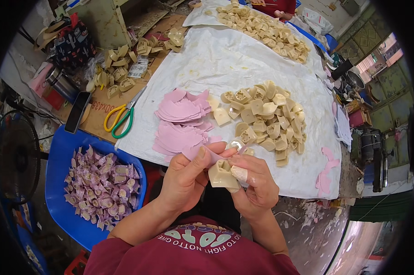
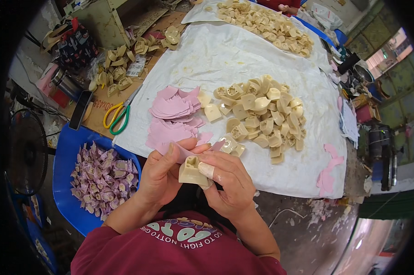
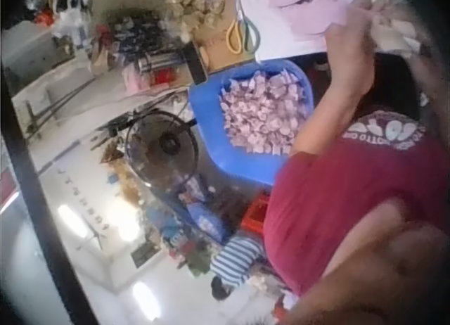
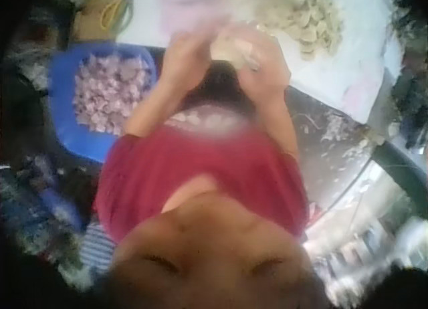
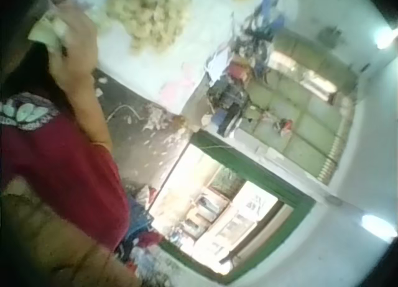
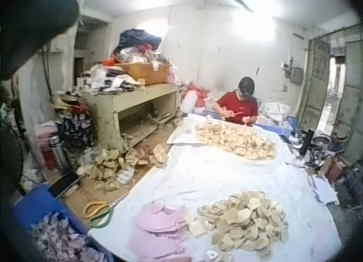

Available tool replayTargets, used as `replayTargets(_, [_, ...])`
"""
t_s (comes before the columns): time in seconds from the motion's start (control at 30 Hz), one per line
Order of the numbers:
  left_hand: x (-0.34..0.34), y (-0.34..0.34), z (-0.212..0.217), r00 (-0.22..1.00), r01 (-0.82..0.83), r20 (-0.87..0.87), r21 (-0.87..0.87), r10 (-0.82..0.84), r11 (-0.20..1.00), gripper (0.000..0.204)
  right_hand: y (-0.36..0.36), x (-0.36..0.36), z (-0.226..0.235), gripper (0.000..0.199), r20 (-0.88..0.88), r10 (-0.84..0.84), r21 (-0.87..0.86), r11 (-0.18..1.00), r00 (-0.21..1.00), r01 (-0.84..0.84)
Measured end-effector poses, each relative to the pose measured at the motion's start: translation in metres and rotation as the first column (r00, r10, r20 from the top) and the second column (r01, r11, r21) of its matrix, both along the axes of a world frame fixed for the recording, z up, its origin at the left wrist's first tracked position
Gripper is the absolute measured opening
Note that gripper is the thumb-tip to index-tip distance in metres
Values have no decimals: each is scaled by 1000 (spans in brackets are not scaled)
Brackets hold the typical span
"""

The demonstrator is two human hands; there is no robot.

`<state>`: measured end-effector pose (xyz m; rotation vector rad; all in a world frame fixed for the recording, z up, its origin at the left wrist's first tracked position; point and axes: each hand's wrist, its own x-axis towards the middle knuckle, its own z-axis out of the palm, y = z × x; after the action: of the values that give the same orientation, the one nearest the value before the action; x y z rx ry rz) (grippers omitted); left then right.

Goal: The person repeatedly picks up small, beige, cylindrical objects and wraps them individually in pink paper wrappers. The person folds the paper around the object and places the finished wrapped item into a blue bin. The task is performed continuously by hand at a table covered with a white sheet.

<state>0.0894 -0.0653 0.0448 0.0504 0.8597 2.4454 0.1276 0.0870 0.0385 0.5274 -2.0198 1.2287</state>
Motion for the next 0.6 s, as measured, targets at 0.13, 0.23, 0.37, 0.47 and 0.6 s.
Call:
replayTargets(0.13, [0, -1, -1, 999, 1, -35, -60, -3, 998, 44, 0, -1, 2, 31, 2, -27, 47, 998, 1000, 27])
replayTargets(0.23, [-3, -2, -3, 997, 30, -72, -15, -31, 999, 40, 2, -5, 0, 30, -44, -70, 115, 991, 997, 74])
replayTargets(0.37, [-8, -1, -2, 939, -109, -344, -384, -32, 917, 31, 13, -7, 7, 32, -63, -169, 300, 937, 984, 181])
replayTargets(0.47, [-9, -3, -5, 924, -166, -381, -457, -23, 874, 27, 16, -7, 7, 32, -36, -180, 358, 916, 983, 180])
replayTargets(0.6, [-17, -8, -16, 970, -34, -236, -379, -61, 925, 25, 16, -9, 8, 30, 33, -188, 444, 883, 982, 154])
